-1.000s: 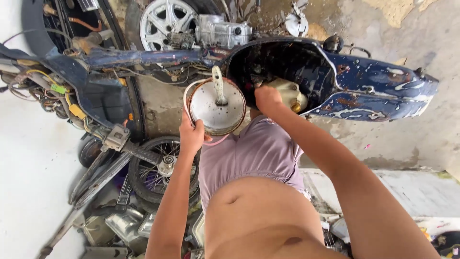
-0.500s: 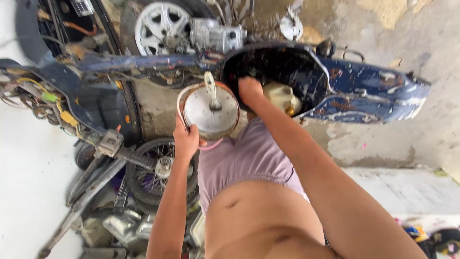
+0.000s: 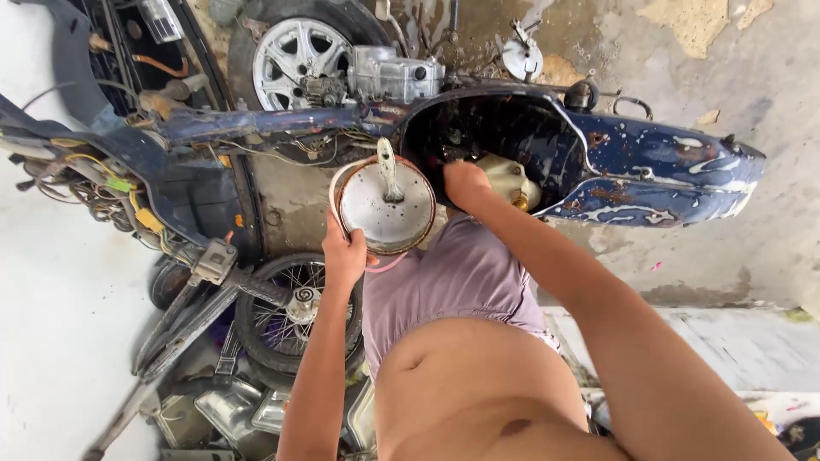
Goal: The person cleans the inside of a motorcycle fuel tank using a brush and a bucket of soapy water. They repeatedly dip the brush into the bucket and scrub the interior surfaces of the tank.
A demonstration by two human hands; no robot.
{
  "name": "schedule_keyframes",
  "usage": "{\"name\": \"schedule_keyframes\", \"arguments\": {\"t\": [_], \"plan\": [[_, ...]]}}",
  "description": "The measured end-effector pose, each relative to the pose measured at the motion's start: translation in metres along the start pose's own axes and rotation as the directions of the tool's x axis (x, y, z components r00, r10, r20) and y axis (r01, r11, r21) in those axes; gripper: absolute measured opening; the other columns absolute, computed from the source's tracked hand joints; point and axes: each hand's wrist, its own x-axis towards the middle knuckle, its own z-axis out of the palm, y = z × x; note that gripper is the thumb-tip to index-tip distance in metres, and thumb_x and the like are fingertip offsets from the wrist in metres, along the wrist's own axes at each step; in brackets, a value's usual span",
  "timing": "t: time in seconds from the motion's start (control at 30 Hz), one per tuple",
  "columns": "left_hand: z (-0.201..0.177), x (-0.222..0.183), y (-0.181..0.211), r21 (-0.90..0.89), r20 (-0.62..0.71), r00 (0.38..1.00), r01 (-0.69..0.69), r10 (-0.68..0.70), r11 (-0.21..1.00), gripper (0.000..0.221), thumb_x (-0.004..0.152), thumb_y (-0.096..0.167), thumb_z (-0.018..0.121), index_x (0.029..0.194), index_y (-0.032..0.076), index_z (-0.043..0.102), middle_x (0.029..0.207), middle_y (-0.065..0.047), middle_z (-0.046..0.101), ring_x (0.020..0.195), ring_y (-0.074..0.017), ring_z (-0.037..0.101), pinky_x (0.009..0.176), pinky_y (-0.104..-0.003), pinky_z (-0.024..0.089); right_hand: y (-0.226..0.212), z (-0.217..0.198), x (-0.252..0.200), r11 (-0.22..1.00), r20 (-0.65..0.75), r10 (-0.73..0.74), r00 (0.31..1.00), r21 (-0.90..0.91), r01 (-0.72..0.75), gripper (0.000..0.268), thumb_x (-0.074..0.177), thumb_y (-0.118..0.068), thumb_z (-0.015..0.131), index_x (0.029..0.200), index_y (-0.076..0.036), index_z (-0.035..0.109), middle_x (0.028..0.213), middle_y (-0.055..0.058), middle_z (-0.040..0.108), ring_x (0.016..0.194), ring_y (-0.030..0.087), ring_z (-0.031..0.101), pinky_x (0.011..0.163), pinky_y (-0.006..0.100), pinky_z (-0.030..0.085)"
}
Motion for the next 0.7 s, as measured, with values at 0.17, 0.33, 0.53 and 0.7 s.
{"name": "schedule_keyframes", "arguments": {"t": [0.17, 0.33, 0.53, 0.7], "plan": [[0.001, 0.008, -0.012, -0.016, -0.034, 0.999, -0.010, 0.010, 1.000, 0.073, 0.088, 0.007, 0.049, 0.158, 0.005, 0.028, 0.091, -0.035, 0.068, 0.054, -0.0369, 0.072, 0.048, -0.035, 0.069, -0.017, -0.015, 0.033, 1.000, -0.023, 0.003, 1.000, 0.031, -0.003, 0.021, 0.091, -0.002, 0.057, 0.086, 0.001, 0.078, 0.082, 0.021, 0.075, 0.085, 0.039, 0.077, 0.069, 0.053, 0.063], [0.001, 0.004, -0.008, -0.004, -0.031, 0.999, -0.017, 0.017, 1.000, 0.074, 0.088, 0.007, 0.049, 0.159, 0.005, 0.028, 0.089, -0.035, 0.069, 0.054, -0.0358, 0.072, 0.047, -0.034, 0.069, -0.016, -0.008, 0.006, 0.998, 0.003, 0.057, 0.998, 0.033, -0.057, 0.020, 0.089, -0.001, 0.059, 0.096, 0.007, 0.077, 0.083, 0.021, 0.076, 0.083, 0.040, 0.076, 0.063, 0.055, 0.061], [0.004, -0.003, -0.004, 0.013, -0.022, 1.000, 0.010, -0.009, 1.000, 0.072, 0.089, 0.007, 0.048, 0.159, 0.003, 0.028, 0.092, -0.038, 0.068, 0.057, -0.0388, 0.073, 0.048, -0.037, 0.068, -0.022, -0.026, 0.018, 0.999, 0.018, 0.017, 1.000, 0.049, -0.018, 0.024, 0.093, 0.001, 0.054, 0.099, 0.004, 0.077, 0.092, 0.020, 0.079, 0.094, 0.039, 0.077, 0.074, 0.051, 0.064], [0.001, 0.010, -0.015, -0.017, 0.012, 1.000, 0.000, 0.001, 1.000, 0.074, 0.092, 0.004, 0.047, 0.162, 0.007, 0.021, 0.096, -0.039, 0.066, 0.058, -0.0361, 0.074, 0.051, -0.035, 0.070, -0.014, -0.026, -0.029, 0.999, -0.058, -0.017, 0.998, -0.045, 0.014, 0.031, 0.089, 0.000, 0.059, 0.117, 0.008, 0.069, 0.124, 0.035, 0.063, 0.088, 0.044, 0.075, 0.071, 0.055, 0.064]]}}
